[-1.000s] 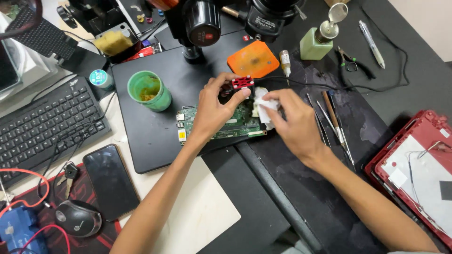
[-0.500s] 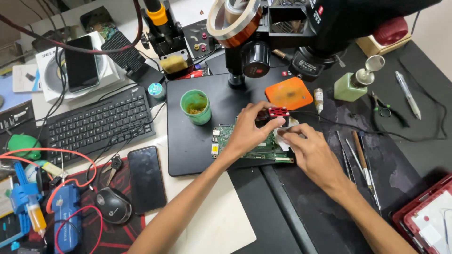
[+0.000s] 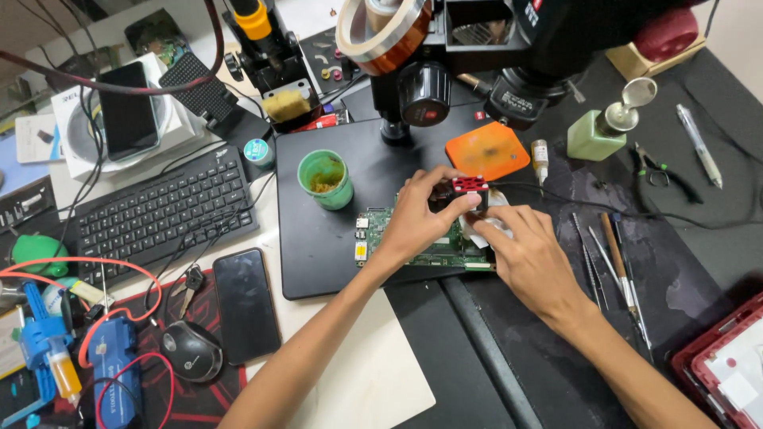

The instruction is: The person holds a hot air gun over a green circuit board while using a metal probe with the other hand, then wipes the board area with a tissue. They then set the hot air gun aside, position a red fan component over the board, and brush the component with a small brush before handling the board with both hands.

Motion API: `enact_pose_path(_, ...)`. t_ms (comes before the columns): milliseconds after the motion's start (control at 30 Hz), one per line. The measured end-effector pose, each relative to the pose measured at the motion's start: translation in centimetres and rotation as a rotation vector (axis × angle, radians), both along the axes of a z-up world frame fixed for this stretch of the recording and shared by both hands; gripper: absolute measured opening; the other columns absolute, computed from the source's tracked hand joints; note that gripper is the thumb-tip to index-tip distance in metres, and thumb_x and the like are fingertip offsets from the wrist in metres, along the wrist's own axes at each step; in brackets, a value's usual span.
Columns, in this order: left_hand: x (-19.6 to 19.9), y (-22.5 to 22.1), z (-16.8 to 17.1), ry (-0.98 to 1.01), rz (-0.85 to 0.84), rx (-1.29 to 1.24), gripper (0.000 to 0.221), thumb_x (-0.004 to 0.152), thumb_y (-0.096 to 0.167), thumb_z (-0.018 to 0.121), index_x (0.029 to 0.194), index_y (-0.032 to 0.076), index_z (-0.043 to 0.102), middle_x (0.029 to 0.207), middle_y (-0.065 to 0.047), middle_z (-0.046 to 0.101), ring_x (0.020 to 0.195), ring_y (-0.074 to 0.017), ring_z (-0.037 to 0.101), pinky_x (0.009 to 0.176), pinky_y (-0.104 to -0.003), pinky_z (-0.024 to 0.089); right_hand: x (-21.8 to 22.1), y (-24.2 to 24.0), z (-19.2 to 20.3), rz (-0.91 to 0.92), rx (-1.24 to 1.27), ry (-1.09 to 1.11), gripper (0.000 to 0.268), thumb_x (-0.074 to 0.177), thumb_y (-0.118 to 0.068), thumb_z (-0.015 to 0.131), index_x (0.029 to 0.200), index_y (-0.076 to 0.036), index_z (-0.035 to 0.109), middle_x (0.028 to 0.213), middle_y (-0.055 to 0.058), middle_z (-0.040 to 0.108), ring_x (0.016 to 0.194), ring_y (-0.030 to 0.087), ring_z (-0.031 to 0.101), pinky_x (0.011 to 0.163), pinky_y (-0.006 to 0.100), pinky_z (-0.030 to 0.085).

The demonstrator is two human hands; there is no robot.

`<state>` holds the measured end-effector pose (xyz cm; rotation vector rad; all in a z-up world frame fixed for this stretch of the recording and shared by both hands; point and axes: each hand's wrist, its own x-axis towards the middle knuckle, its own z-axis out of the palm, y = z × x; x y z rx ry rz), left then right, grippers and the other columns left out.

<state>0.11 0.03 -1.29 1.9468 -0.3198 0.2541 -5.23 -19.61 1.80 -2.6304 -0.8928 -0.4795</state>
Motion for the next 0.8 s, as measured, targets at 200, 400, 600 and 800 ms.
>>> enact_pose_path(200,0.01,0.09,0.53,0.014,0.002,-0.011,0.041,0.085,0.042,0.080,0.114,0.013,0.073,0.094,-0.009,0.068,0.092,-0.0252,0.065,0.086,-0.038,0.050,-0.49,1.04,0.22,-0.024,-0.011,0.023,0.041,0.078,0.002,0.064,0.118,-0.006,0.068,0.112,0.009,0.063,0.107,0.029,0.059,0.094,0.044,0.046)
enact_pose_path(400,0.44,0.02,0.34,0.041,-0.013,-0.061,0.042,0.086,0.040,0.080,0.113,0.010,0.071,0.096,-0.009,0.067,0.091,-0.0233,0.068,0.085,-0.036,0.054,-0.13,0.56,0.05,-0.037,0.021,0.019,0.036,0.079,0.001,0.064,0.115,-0.006,0.067,0.113,0.009,0.062,0.108,0.028,0.059,0.096,0.044,0.045)
enact_pose_path(600,0.30,0.04,0.92,0.001,-0.027,-0.034,0.040,0.086,0.040,0.081,0.112,0.010,0.072,0.095,-0.009,0.069,0.091,-0.0235,0.068,0.085,-0.036,0.054,-0.17,0.66,-0.28,-0.054,-0.061,-0.037,0.040,0.078,0.002,0.064,0.116,-0.006,0.068,0.111,0.007,0.062,0.109,0.027,0.060,0.095,0.043,0.044)
enact_pose_path(800,0.05,-0.04,0.49,0.035,-0.007,-0.029,0.041,0.085,0.040,0.080,0.113,0.010,0.071,0.095,-0.010,0.066,0.090,-0.0231,0.068,0.085,-0.037,0.054,-0.11,0.29,-0.03,-0.060,-0.048,-0.057,0.039,0.076,0.000,0.065,0.114,-0.005,0.068,0.113,0.009,0.062,0.108,0.027,0.059,0.095,0.043,0.044)
